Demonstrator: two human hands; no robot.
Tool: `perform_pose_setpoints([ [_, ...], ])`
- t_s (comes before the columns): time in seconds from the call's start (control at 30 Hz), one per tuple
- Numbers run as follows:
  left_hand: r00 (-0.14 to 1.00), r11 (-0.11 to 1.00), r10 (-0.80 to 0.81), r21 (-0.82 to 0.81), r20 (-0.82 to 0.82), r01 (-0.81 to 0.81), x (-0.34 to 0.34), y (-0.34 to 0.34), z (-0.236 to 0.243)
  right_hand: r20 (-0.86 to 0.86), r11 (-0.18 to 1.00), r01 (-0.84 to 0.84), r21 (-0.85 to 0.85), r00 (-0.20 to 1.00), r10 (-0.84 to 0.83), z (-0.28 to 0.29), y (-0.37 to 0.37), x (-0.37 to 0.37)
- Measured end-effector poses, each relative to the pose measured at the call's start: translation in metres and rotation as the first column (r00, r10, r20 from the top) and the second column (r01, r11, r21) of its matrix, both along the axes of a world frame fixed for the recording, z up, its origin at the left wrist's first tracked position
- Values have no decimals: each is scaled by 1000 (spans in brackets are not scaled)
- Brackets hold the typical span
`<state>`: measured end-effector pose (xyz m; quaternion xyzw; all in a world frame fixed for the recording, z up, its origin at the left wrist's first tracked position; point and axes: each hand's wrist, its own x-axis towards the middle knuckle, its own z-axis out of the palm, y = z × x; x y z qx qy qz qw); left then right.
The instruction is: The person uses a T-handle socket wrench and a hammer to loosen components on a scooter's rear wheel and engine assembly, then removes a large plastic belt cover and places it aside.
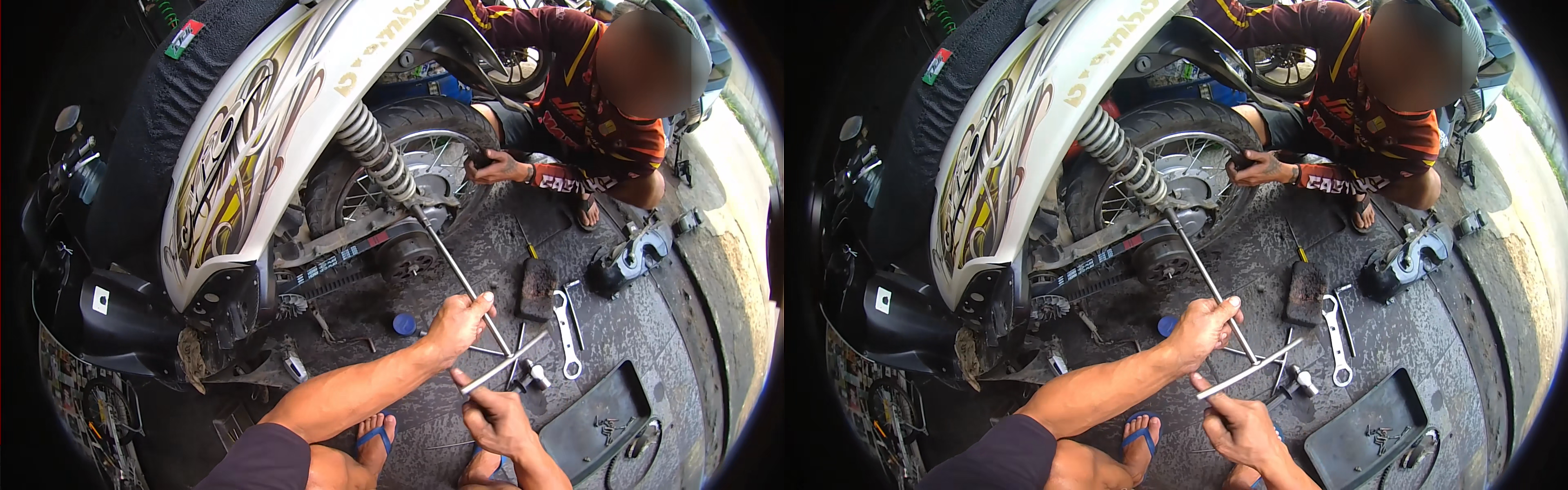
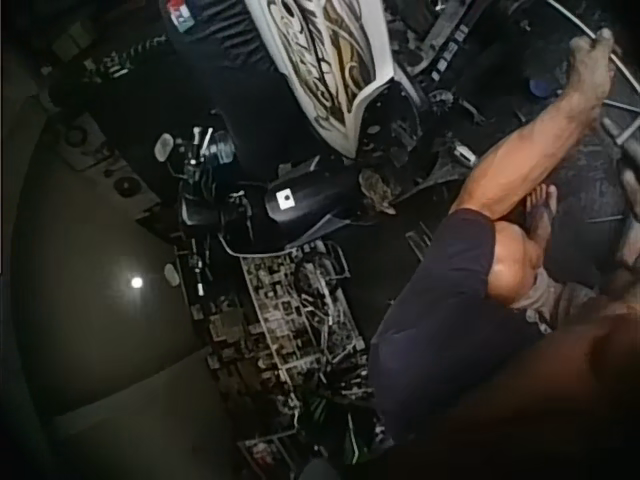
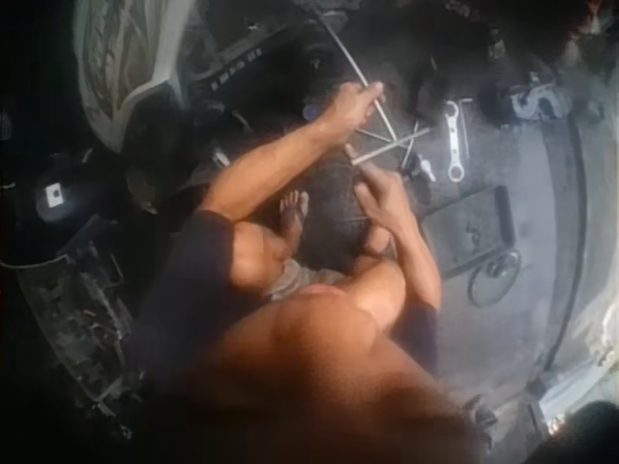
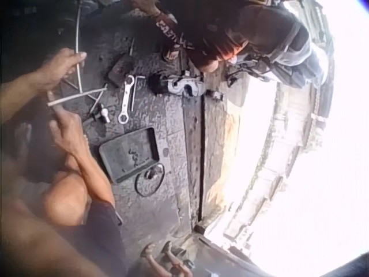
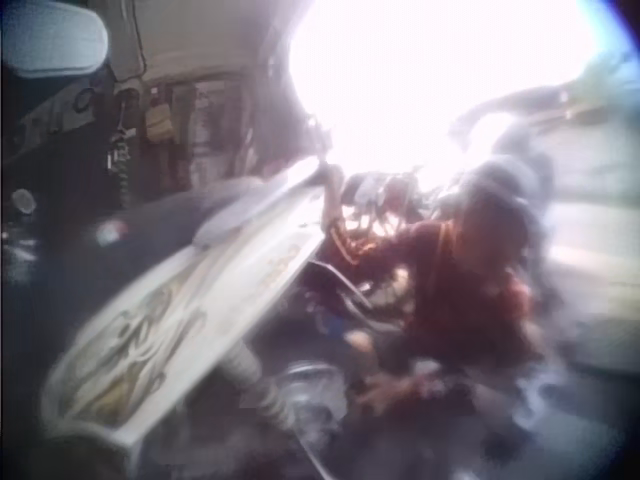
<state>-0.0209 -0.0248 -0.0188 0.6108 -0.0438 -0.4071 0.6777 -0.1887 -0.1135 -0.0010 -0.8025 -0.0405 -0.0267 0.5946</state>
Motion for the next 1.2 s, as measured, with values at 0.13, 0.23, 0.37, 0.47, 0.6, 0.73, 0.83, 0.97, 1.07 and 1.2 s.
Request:
perform_pose_setpoints([
  [0.13,997,999,-2,52,82,-2,3,1,0,-282,768,641,15,739,-612,15,-11,6],
  [0.23,999,1000,23,-13,44,-22,5,2,1,-187,959,126,-256,966,-177,1,-5,5],
  [0.37,994,995,44,79,97,-52,8,3,5,-25,920,389,-43,920,-390,-20,-11,-7],
  [0.47,997,997,70,-39,-27,-71,10,1,3,-179,793,602,-90,774,-608,-32,-10,-5],
  [0.6,997,997,74,-24,9,-74,14,-1,-1,-302,996,-16,-83,953,-10,-5,7,-1],
  [0.73,984,983,39,169,172,-69,16,3,3,-208,749,630,203,776,-596,28,-13,5],
  [0.83,994,995,102,-19,-25,-103,19,-2,7,-387,831,409,-377,746,-543,0,-18,10],
  [0.97,990,993,66,94,123,-78,17,-13,4,-170,987,48,-153,983,-74,-21,-1,-4],
  [1.07,986,961,81,249,146,-116,16,-9,-1,44,857,490,-160,871,-490,-25,-17,-8],
  [1.2,995,993,100,53,26,-101,22,-2,-8,-112,794,436,-424,844,-524,-19,-25,11],
])
